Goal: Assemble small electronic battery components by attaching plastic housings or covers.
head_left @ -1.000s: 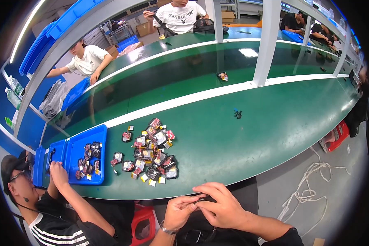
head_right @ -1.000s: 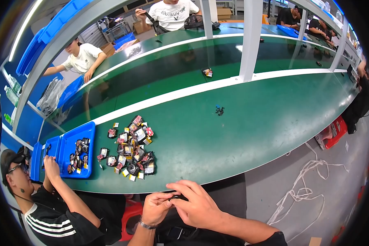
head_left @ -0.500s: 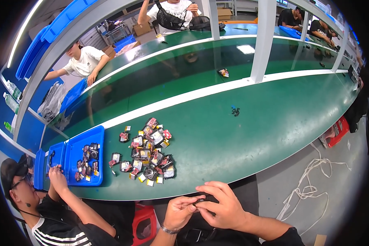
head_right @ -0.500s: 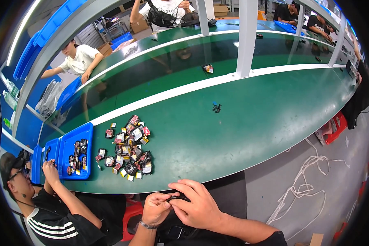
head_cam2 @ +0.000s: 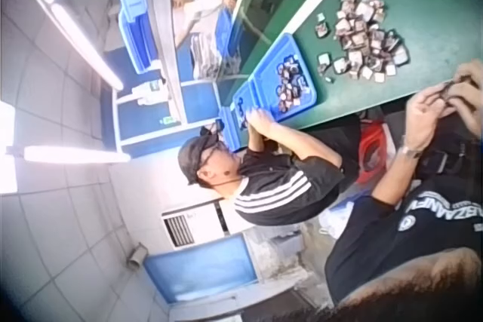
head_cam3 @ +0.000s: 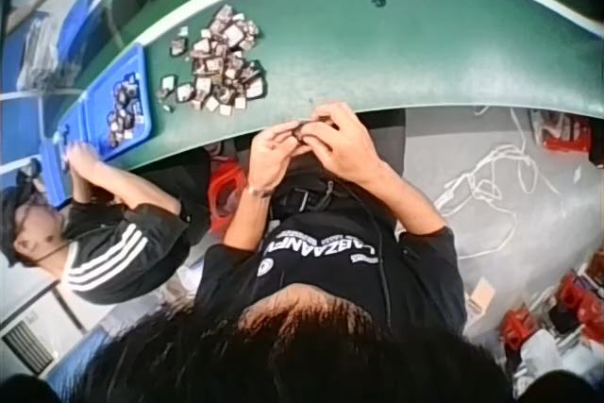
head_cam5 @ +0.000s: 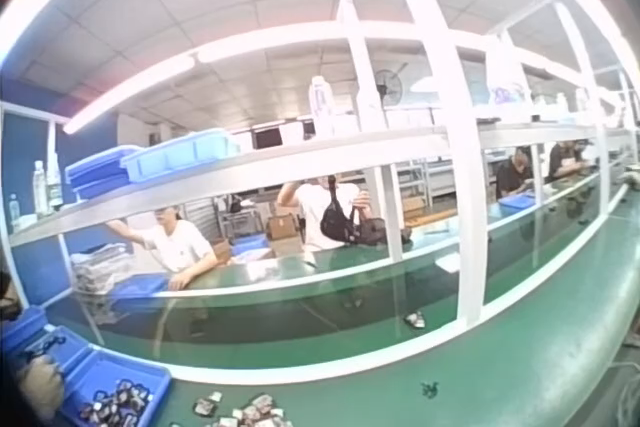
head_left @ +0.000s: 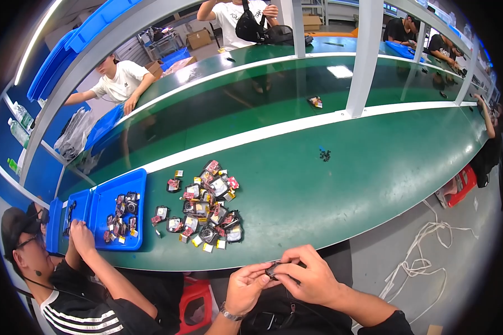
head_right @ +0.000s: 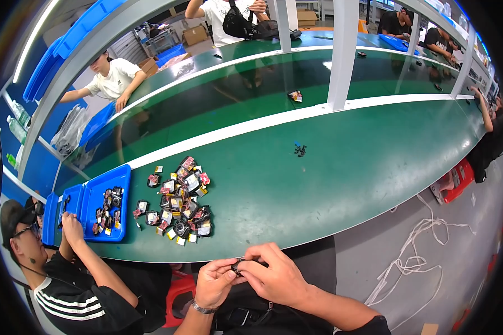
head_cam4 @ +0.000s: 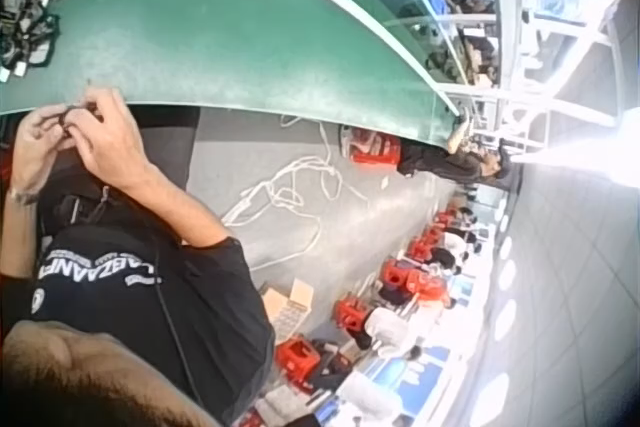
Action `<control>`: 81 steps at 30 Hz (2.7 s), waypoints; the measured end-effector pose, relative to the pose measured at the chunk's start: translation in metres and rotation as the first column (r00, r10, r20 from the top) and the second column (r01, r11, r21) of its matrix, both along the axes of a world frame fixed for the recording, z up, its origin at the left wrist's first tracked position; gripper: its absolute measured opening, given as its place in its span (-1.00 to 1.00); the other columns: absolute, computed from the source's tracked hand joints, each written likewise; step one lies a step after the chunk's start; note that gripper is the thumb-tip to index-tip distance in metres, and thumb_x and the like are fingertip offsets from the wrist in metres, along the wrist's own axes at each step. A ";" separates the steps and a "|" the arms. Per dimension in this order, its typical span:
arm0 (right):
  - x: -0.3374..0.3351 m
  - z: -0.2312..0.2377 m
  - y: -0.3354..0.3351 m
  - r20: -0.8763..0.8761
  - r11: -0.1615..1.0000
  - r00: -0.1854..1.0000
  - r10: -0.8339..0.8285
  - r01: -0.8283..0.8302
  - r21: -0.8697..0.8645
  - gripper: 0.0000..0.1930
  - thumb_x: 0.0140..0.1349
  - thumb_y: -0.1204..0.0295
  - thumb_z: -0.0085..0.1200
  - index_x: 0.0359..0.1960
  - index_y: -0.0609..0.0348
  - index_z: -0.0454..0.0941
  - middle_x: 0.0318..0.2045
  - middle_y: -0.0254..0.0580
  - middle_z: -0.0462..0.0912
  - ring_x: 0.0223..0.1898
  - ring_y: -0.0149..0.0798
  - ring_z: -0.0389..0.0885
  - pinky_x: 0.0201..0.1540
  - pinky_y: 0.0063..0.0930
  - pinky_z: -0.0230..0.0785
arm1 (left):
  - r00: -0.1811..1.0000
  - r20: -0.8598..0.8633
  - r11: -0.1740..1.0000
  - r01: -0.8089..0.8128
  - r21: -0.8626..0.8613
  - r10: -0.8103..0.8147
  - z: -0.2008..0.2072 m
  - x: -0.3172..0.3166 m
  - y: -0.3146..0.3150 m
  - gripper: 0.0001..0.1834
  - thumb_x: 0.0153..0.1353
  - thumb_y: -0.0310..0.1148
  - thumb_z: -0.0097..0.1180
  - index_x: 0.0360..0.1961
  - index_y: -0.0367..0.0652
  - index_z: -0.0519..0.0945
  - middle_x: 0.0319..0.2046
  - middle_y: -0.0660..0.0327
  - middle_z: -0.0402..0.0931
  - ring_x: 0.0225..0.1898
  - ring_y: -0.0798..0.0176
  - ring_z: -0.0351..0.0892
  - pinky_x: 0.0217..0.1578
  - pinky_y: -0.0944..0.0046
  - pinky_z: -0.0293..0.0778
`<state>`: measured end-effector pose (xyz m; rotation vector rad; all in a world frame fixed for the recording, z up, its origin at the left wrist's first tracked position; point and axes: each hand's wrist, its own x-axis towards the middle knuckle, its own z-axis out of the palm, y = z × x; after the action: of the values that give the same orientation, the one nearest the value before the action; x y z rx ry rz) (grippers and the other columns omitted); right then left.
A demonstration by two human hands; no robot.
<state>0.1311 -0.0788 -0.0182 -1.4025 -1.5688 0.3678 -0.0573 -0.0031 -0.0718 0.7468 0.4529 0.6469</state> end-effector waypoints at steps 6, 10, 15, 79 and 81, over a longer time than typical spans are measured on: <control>-0.001 0.003 0.001 0.230 0.997 0.973 -0.012 -0.006 0.079 -0.79 -0.01 0.56 0.34 -0.29 0.16 0.66 -0.27 -0.26 0.60 -0.27 -0.22 0.58 -0.25 -0.41 0.54 | 0.998 -0.044 0.998 -0.054 -0.042 0.052 0.008 0.003 -0.002 -0.68 0.38 -0.67 0.04 0.13 -0.46 0.48 0.02 -0.10 0.61 0.03 0.08 0.68 0.06 -0.02 0.70; -0.003 0.004 0.002 0.261 0.997 0.965 -0.015 -0.007 0.083 -0.79 0.00 0.54 0.34 -0.28 0.18 0.66 -0.27 -0.27 0.60 -0.26 -0.23 0.59 -0.25 -0.43 0.55 | 0.994 -0.087 0.997 -0.068 -0.033 0.065 0.007 0.001 -0.002 -0.69 0.38 -0.67 0.05 0.13 -0.46 0.48 0.03 -0.10 0.60 0.03 0.08 0.68 0.06 0.00 0.70; -0.006 0.004 0.002 0.300 0.993 0.952 -0.064 0.031 0.113 -0.74 -0.09 0.56 0.35 -0.29 0.14 0.65 -0.27 -0.27 0.61 -0.29 -0.20 0.59 -0.27 -0.42 0.53 | 0.989 -0.144 1.000 -0.027 0.009 0.028 0.006 0.000 -0.001 -0.66 0.37 -0.66 0.08 0.15 -0.45 0.49 0.13 -0.07 0.55 0.11 0.12 0.62 0.09 0.05 0.67; 0.207 -0.008 0.350 0.179 0.712 0.740 -0.649 0.673 -0.200 -0.70 0.19 0.42 0.30 -0.06 0.27 0.65 -0.17 0.01 0.72 -0.11 -0.04 0.70 0.03 -0.29 0.50 | 0.772 -0.128 0.225 -0.020 0.974 0.622 0.034 0.016 0.041 -0.84 0.09 -0.61 0.25 -0.28 -0.22 0.73 -0.41 0.12 0.71 -0.45 0.11 0.69 -0.39 0.23 0.59; 0.195 -0.007 0.343 0.238 0.764 0.746 -0.622 0.645 -0.023 -0.71 0.19 0.45 0.27 -0.07 0.28 0.64 -0.18 0.01 0.70 -0.12 -0.01 0.68 0.03 -0.28 0.50 | 0.779 -0.120 0.226 -0.028 0.974 0.616 0.033 0.014 0.043 -0.82 0.08 -0.62 0.23 -0.27 -0.22 0.72 -0.41 0.12 0.71 -0.45 0.11 0.69 -0.39 0.22 0.60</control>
<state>0.3263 0.2642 -0.0250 -2.0140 -1.1365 -0.1318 -0.0431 0.0399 -0.0384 2.0992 0.7229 1.1912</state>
